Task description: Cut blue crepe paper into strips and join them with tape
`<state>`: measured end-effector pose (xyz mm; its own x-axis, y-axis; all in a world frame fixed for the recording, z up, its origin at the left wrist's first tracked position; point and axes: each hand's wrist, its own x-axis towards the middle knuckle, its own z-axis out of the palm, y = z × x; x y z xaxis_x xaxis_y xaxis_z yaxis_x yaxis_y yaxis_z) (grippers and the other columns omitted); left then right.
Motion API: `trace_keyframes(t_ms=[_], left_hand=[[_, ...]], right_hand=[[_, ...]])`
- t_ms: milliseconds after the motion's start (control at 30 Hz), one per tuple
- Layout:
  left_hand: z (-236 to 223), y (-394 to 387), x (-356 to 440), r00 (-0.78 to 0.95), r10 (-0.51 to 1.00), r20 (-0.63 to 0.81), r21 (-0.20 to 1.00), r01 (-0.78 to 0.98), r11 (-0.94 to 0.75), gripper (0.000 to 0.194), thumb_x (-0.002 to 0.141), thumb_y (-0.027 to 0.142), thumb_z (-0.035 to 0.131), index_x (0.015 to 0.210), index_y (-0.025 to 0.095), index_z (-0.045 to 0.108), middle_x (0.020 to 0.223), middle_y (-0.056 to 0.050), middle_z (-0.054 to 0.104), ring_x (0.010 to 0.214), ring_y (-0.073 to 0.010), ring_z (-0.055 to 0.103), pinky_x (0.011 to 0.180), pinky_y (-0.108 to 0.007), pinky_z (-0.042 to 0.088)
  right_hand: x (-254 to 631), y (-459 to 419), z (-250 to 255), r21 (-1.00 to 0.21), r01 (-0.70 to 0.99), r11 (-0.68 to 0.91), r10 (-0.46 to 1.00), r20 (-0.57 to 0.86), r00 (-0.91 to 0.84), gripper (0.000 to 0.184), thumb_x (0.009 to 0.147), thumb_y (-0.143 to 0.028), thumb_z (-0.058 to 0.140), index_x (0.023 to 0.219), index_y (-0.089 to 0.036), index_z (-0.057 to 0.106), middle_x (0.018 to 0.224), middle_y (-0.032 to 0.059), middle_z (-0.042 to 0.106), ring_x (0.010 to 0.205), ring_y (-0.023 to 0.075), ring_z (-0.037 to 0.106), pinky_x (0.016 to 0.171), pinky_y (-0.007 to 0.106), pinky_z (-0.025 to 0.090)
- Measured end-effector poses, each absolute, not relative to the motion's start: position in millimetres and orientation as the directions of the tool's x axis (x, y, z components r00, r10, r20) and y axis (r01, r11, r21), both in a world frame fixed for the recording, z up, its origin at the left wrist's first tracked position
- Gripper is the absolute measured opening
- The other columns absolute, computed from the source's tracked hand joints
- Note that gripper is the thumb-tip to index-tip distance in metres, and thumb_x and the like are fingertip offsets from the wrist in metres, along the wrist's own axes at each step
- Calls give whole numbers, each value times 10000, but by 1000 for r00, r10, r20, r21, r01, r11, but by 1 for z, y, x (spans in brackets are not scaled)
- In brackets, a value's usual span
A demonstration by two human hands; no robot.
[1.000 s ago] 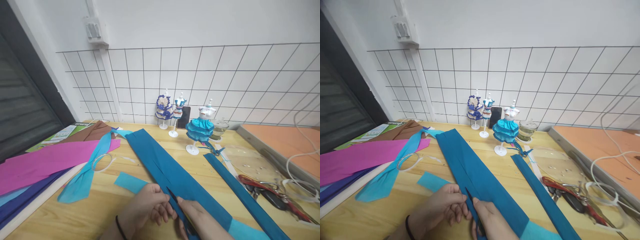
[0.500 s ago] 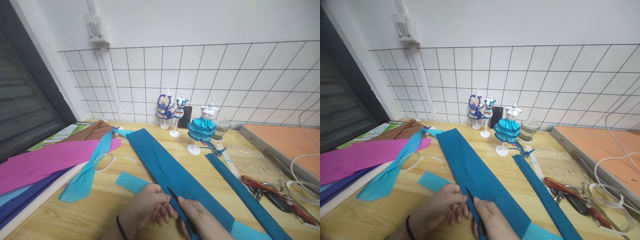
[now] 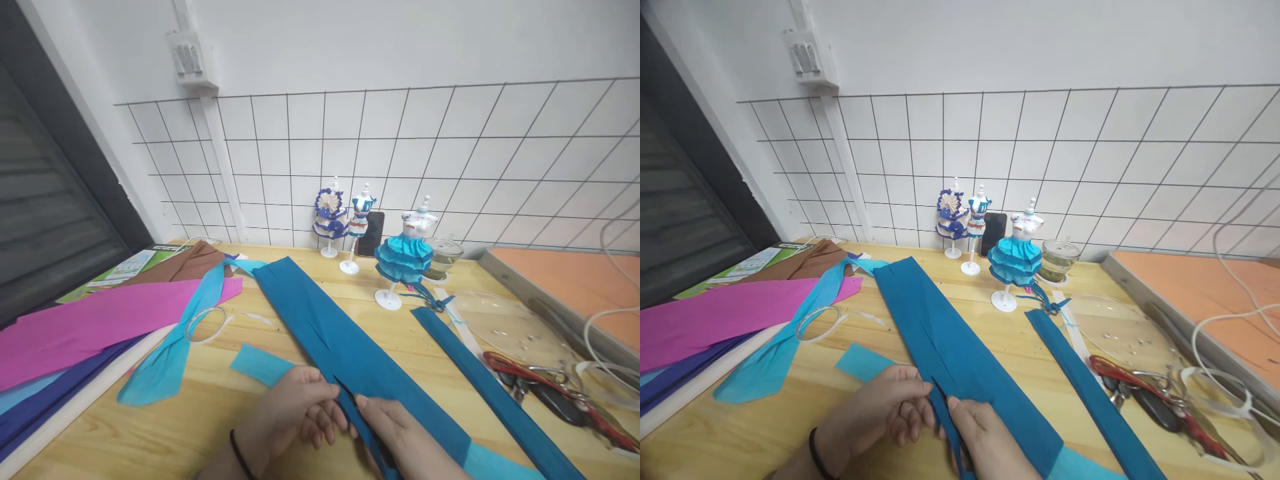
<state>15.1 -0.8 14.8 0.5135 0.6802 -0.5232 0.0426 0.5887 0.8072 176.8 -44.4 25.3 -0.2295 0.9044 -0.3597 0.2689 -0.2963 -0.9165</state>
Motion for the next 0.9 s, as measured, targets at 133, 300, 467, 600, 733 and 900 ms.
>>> trace_keyframes(t_ms=[133, 300, 467, 600, 733, 900], left_hand=[[13, 4, 11, 466, 718, -517, 812, 2, 583, 328, 621, 405, 637, 664, 173, 409, 594, -33, 653, 388, -67, 528, 321, -139, 333], [12, 6, 9, 458, 729, -508, 820, 0, 572, 307, 616, 377, 636, 665, 169, 416, 598, -35, 652, 389, -63, 527, 322, -137, 332], [11, 5, 9, 460, 727, -509, 822, 11, 569, 281, 621, 356, 622, 665, 167, 420, 601, -37, 654, 388, -67, 530, 323, -140, 333], [11, 4, 9, 472, 726, -501, 823, 0, 568, 283, 615, 356, 628, 662, 163, 426, 600, -39, 653, 389, -68, 530, 324, -141, 326], [11, 4, 9, 466, 725, -507, 819, 0, 574, 291, 602, 363, 635, 656, 162, 432, 603, -50, 655, 393, -69, 528, 332, -145, 318], [13, 5, 8, 459, 721, -519, 815, 11, 579, 313, 571, 383, 645, 662, 158, 446, 607, -66, 653, 389, -77, 526, 344, -161, 319]], right_hand=[[176, -45, 32, -907, 247, -340, 894, -393, -213, 619, 622, -776, 434, 605, -175, 582, 488, -5, 483, 467, 127, 467, 437, 222, 389], [175, -44, 25, -892, 259, -369, 885, -423, -196, 573, 722, -691, 412, 601, -157, 582, 414, -34, 443, 412, 100, 448, 441, 206, 373], [172, -40, 16, -855, 259, -449, 839, -503, -208, 571, 800, -625, 331, 674, -138, 603, 358, -45, 453, 317, 79, 402, 369, 181, 321], [168, -37, 18, -865, 248, -435, 848, -487, -209, 574, 782, -644, 348, 659, -142, 597, 353, -40, 464, 304, 85, 423, 339, 178, 298], [167, -36, 18, -896, 247, -368, 893, -415, -175, 558, 763, -654, 385, 650, -152, 600, 411, -23, 511, 364, 99, 491, 362, 181, 336], [166, -33, 16, -869, 306, -388, 862, -460, -213, 528, 825, -584, 327, 641, -148, 561, 354, -47, 468, 301, 79, 442, 344, 170, 321]])
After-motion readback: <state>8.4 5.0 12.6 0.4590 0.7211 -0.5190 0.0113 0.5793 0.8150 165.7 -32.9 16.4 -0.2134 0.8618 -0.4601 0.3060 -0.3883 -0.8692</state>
